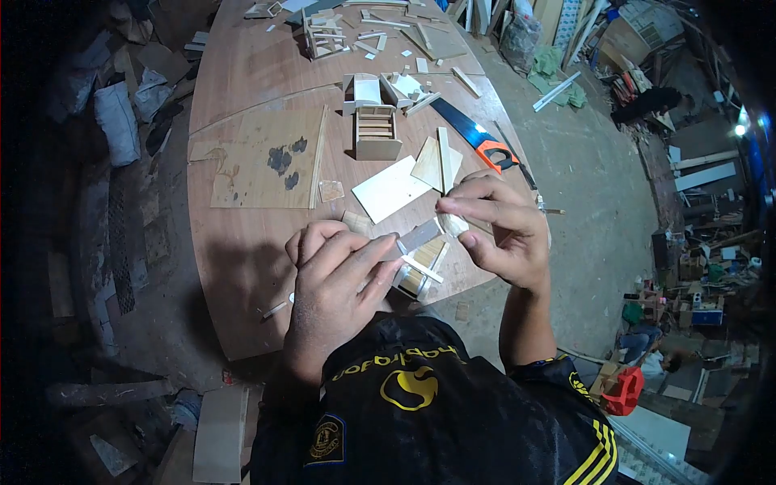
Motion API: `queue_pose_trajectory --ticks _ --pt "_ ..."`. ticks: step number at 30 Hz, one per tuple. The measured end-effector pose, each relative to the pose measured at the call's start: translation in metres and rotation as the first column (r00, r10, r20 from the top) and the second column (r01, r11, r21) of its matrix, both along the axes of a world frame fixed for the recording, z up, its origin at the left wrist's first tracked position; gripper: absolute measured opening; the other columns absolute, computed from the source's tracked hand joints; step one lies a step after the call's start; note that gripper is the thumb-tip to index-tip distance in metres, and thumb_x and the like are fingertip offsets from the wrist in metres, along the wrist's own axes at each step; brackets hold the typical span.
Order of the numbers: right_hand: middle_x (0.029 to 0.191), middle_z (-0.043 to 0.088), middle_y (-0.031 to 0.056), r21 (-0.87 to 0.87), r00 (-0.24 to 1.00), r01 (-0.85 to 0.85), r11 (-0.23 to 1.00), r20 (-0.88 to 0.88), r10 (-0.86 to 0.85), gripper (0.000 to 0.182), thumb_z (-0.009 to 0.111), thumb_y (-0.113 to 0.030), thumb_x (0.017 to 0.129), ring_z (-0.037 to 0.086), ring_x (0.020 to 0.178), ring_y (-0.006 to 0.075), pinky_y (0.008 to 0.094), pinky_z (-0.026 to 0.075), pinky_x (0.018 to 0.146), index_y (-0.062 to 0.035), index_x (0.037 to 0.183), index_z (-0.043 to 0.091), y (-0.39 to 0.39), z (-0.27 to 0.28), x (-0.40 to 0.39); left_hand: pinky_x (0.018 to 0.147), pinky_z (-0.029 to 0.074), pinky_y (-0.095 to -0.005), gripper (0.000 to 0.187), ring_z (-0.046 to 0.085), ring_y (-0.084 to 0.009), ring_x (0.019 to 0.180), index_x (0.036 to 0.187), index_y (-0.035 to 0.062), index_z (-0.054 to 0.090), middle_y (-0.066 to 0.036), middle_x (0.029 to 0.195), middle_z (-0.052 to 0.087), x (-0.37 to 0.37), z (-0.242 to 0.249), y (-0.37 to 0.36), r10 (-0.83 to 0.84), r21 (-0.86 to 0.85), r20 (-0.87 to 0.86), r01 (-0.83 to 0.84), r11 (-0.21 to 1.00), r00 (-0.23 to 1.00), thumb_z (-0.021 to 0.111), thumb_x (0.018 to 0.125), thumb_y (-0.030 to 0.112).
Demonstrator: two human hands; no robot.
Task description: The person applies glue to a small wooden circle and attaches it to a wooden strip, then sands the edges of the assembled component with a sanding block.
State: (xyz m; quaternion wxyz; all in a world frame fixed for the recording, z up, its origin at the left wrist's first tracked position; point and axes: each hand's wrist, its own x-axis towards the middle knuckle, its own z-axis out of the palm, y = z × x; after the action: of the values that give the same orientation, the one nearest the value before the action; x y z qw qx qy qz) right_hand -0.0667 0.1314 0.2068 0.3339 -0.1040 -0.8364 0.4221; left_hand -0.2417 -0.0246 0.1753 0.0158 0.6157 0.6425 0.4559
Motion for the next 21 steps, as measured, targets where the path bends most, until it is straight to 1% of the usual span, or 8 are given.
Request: queue_pose_trajectory --ticks 7,10,12,16,18,19,20,21 --pt "0.094 0.068 0.0100 0.163 0.996 -0.058 0.985 -0.050 0.067 0.040 0.075 -0.006 0.068 0.061 0.089 0.0217 0.0343 0.046 0.080 -0.0049 0.109 0.073 0.000 0.003 -0.003 0.080 0.041 -0.0366 0.030 0.055 -0.0246 0.085 0.097 0.0058 0.072 -0.005 0.082 0.064 0.005 -0.004 -0.003 -0.032 -0.006 -0.030 0.032 0.999 0.999 0.080 0.069 0.010" --pt "0.096 0.068 0.0097 0.088 0.999 0.050 0.995 -0.020 -0.048 0.044 0.077 -0.007 0.069 0.060 0.090 0.0205 0.0327 0.046 0.080 -0.0040 0.112 0.071 -0.004 0.005 -0.002 0.080 0.042 -0.0370 0.030 0.055 -0.0252 0.086 0.097 0.0051 0.071 -0.006 0.083 0.064 0.006 -0.008 -0.003 -0.031 -0.011 0.006 0.031 0.999 0.999 0.079 0.069 0.010" --pt "0.097 0.067 0.0097 -0.059 0.994 0.102 0.993 -0.035 -0.105 0.044 0.076 -0.007 0.071 0.060 0.091 0.0190 0.0306 0.046 0.080 -0.0032 0.114 0.069 -0.003 -0.001 0.002 0.079 0.043 -0.0374 0.030 0.056 -0.0260 0.084 0.097 0.0044 0.070 -0.006 0.084 0.065 0.005 -0.011 -0.003 -0.012 -0.008 0.057 0.013 1.000 0.998 0.079 0.069 0.008" --pt "0.101 0.066 0.0097 -0.025 0.996 0.085 0.996 -0.028 -0.086 0.044 0.075 -0.007 0.075 0.059 0.093 0.0172 0.0287 0.045 0.082 -0.0015 0.118 0.067 0.003 -0.009 0.008 0.079 0.044 -0.0374 0.031 0.056 -0.0266 0.085 0.097 0.0038 0.069 -0.007 0.085 0.065 0.009 -0.018 -0.003 -0.008 -0.017 0.102 0.010 1.000 0.995 0.080 0.068 0.005" --pt "0.105 0.065 0.0094 -0.296 0.991 0.036 0.955 -0.113 -0.072 0.044 0.073 -0.006 0.078 0.059 0.096 0.0159 0.0289 0.045 0.085 0.0006 0.120 0.064 -0.002 -0.012 0.006 0.079 0.044 -0.0371 0.034 0.056 -0.0265 0.086 0.099 0.0038 0.068 -0.008 0.086 0.065 0.010 -0.023 -0.002 0.004 0.009 0.156 -0.005 1.000 0.988 0.081 0.067 0.002" --pt "0.110 0.064 0.0099 -0.438 0.978 0.015 0.899 -0.180 -0.104 0.040 0.068 -0.006 0.083 0.058 0.101 0.0154 0.0292 0.045 0.089 0.0025 0.122 0.062 -0.008 -0.012 0.004 0.079 0.044 -0.0371 0.034 0.056 -0.0265 0.086 0.099 0.0038 0.068 -0.008 0.086 0.065 0.011 -0.023 -0.002 0.000 0.007 0.150 -0.001 1.000 0.989 0.081 0.067 0.002" --pt "0.110 0.064 0.0099 -0.439 0.977 0.015 0.898 -0.187 -0.107 0.040 0.068 -0.006 0.083 0.058 0.101 0.0154 0.0292 0.045 0.089 0.0025 0.122 0.062 -0.005 -0.016 0.006 0.080 0.042 -0.0363 0.035 0.055 -0.0248 0.086 0.099 0.0054 0.069 -0.005 0.085 0.065 0.012 -0.024 -0.001 0.011 0.019 0.113 -0.013 1.000 0.994 0.081 0.067 0.003" --pt "0.110 0.064 0.0102 -0.527 0.979 -0.024 0.850 -0.184 -0.086 0.039 0.066 -0.006 0.084 0.058 0.101 0.0154 0.0293 0.045 0.089 0.0024 0.122 0.062 -0.002 -0.023 0.009 0.080 0.040 -0.0354 0.035 0.054 -0.0231 0.086 0.100 0.0070 0.069 -0.003 0.084 0.064 0.013 -0.024 0.000 0.024 0.030 0.076 -0.027 0.999 0.997 0.081 0.067 0.004"
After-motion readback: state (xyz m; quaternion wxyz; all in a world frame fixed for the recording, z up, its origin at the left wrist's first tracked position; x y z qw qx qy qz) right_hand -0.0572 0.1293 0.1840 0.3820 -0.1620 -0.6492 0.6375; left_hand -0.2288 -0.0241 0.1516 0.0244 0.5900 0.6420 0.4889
